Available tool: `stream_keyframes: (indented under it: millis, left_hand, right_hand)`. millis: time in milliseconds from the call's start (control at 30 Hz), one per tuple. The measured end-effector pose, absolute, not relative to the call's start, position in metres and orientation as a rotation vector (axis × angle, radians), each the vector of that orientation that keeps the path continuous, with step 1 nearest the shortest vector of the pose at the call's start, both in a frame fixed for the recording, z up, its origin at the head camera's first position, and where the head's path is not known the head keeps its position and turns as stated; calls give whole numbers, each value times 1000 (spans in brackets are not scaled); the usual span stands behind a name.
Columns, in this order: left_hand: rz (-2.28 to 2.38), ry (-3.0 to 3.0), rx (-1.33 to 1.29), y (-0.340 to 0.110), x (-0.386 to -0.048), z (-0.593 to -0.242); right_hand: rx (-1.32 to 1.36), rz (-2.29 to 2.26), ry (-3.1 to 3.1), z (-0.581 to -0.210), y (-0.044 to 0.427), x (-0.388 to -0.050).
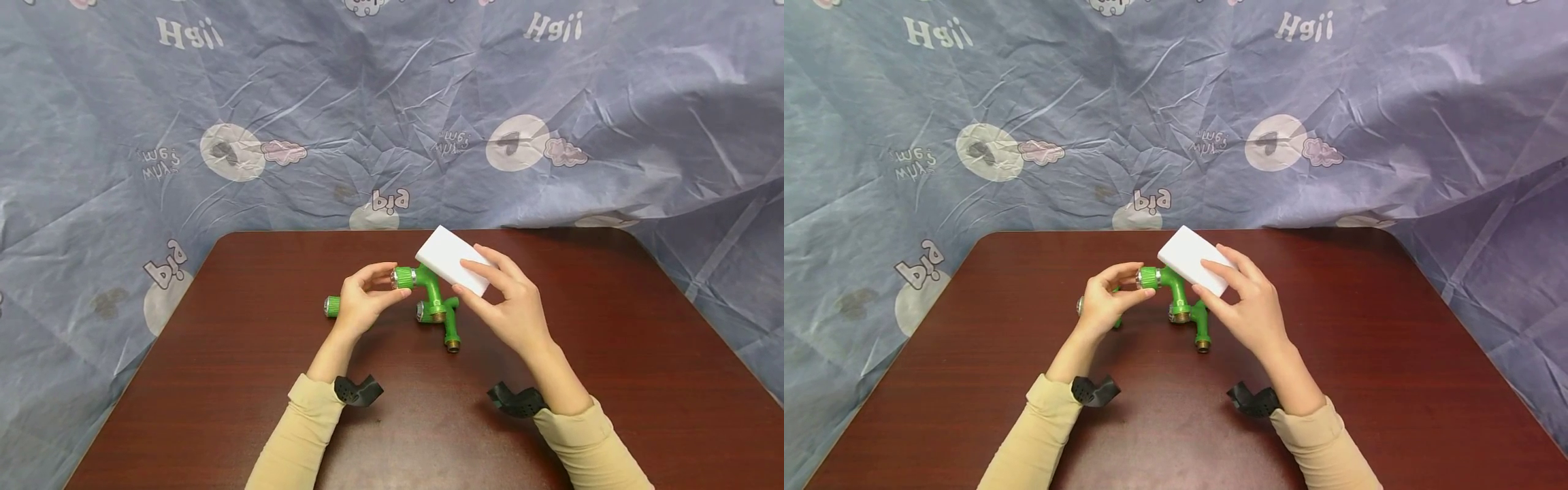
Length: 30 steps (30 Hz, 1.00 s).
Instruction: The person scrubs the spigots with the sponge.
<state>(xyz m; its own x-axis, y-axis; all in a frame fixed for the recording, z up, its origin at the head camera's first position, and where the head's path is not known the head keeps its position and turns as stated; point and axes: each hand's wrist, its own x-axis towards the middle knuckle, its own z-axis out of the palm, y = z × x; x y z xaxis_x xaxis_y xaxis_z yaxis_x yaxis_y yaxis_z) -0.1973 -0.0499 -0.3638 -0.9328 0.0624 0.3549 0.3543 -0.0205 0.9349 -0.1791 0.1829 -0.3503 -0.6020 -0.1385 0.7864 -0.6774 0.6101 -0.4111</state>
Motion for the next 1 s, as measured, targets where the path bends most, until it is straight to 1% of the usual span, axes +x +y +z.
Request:
stream_keyframes:
  millis: [267, 367, 467, 567, 667, 733, 833, 1000]
  left_hand:
    - [-2041, -1988, -572, -42, -192, -363]
    - [-2035, -1982, -594, -41, -192, -363]
    - [-2055, -1983, -596, -42, -192, -363]
    - [-2080, -1978, -590, -43, -193, -363]
    - [-2102, -1960, -578, -44, -193, -363]
    - [-2108, -1951, -564, -45, -194, -363]
    - [-2117, -1943, -550, -46, -196, -364]
    - [-2111, -1945, -584, -45, -202, -372]
  right_hand:
    - [830, 862, -2124, -355, 170, -175]
    - [862, 823, -2129, -355, 168, -174]
    - [817, 770, -2125, -355, 171, -175]
    - [710, 738, -2115, -354, 176, -177]
    - [588, 760, -2095, -351, 182, -178]
    - [552, 810, -2075, -350, 184, -178]
    - [619, 885, -2050, -349, 183, -177]
    - [857, 831, -2076, -352, 176, -176]
